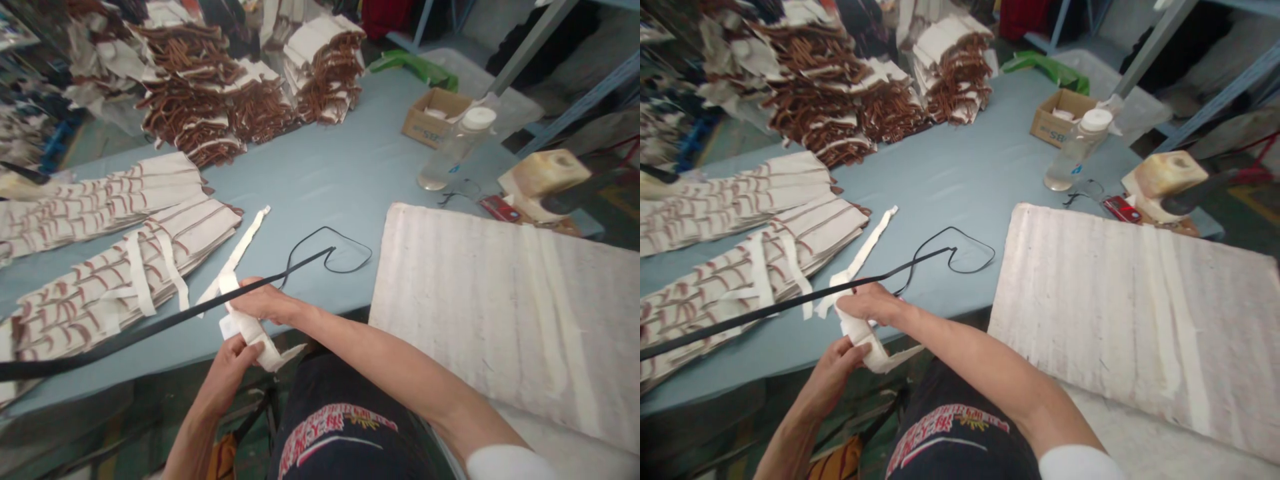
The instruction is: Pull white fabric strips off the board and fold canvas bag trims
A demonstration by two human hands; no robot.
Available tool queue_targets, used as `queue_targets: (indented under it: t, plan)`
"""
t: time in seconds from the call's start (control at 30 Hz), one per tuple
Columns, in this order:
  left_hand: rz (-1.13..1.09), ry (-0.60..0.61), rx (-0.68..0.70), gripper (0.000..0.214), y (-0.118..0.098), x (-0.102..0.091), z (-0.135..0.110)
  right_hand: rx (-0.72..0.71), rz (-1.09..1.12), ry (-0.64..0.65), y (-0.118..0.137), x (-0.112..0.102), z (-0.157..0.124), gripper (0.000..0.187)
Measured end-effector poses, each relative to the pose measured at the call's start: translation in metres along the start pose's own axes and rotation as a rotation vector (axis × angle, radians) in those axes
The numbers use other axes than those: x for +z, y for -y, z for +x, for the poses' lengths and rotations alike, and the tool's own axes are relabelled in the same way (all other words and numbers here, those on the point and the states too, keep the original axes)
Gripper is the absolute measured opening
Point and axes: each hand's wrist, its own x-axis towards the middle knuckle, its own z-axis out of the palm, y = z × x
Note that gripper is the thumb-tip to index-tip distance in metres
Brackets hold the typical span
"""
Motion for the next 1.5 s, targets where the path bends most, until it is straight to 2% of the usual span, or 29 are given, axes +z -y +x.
queue_targets:
  t: [0.13,0.23,0.33,0.43,0.53,0.63,0.73,0.83,0.9,1.1,1.27,1.37,1.5]
  plan:
    - [-0.032,0.080,-0.013,0.027,0.000,0.002,-0.010,0.049,0.140,0.132,0.003,0.000,0.014,0.015]
    - [-0.098,0.126,-0.027,0.033,-0.002,0.003,-0.021,0.083,0.251,0.255,0.004,-0.008,0.018,0.021]
    - [-0.199,0.046,0.006,0.036,-0.005,0.003,-0.027,0.114,0.308,0.393,-0.006,-0.015,0.010,0.042]
    - [-0.282,-0.090,0.056,0.042,-0.008,0.000,-0.028,0.086,0.321,0.448,-0.031,-0.016,-0.011,0.058]
    - [-0.298,-0.198,0.090,0.041,-0.008,-0.005,-0.028,-0.019,0.277,0.378,-0.060,-0.011,-0.036,0.060]
    - [-0.275,-0.251,0.116,0.037,-0.005,-0.008,-0.030,-0.117,0.197,0.287,-0.077,-0.003,-0.058,0.033]
    - [-0.247,-0.276,0.139,0.035,0.001,-0.010,-0.030,-0.186,0.091,0.141,-0.081,0.005,-0.075,0.029]
    - [-0.224,-0.295,0.147,0.033,0.008,-0.012,-0.029,-0.227,-0.023,-0.023,-0.078,0.011,-0.087,0.014]
    - [-0.223,-0.301,0.141,0.035,0.011,-0.011,-0.027,-0.245,-0.074,-0.088,-0.076,0.012,-0.091,0.009]
    - [-0.337,-0.252,0.049,0.036,0.010,0.003,-0.028,-0.247,-0.121,-0.166,-0.083,0.016,-0.087,0.010]
    - [-0.523,-0.172,-0.126,0.035,-0.001,0.015,-0.031,-0.245,-0.202,-0.230,-0.089,0.017,-0.083,0.016]
    - [-0.609,-0.113,-0.235,0.025,-0.004,0.019,-0.031,-0.241,-0.230,-0.227,-0.087,0.014,-0.084,0.019]
    - [-0.688,-0.030,-0.330,0.025,-0.009,0.022,-0.030,-0.228,-0.195,-0.197,-0.082,0.006,-0.092,0.025]
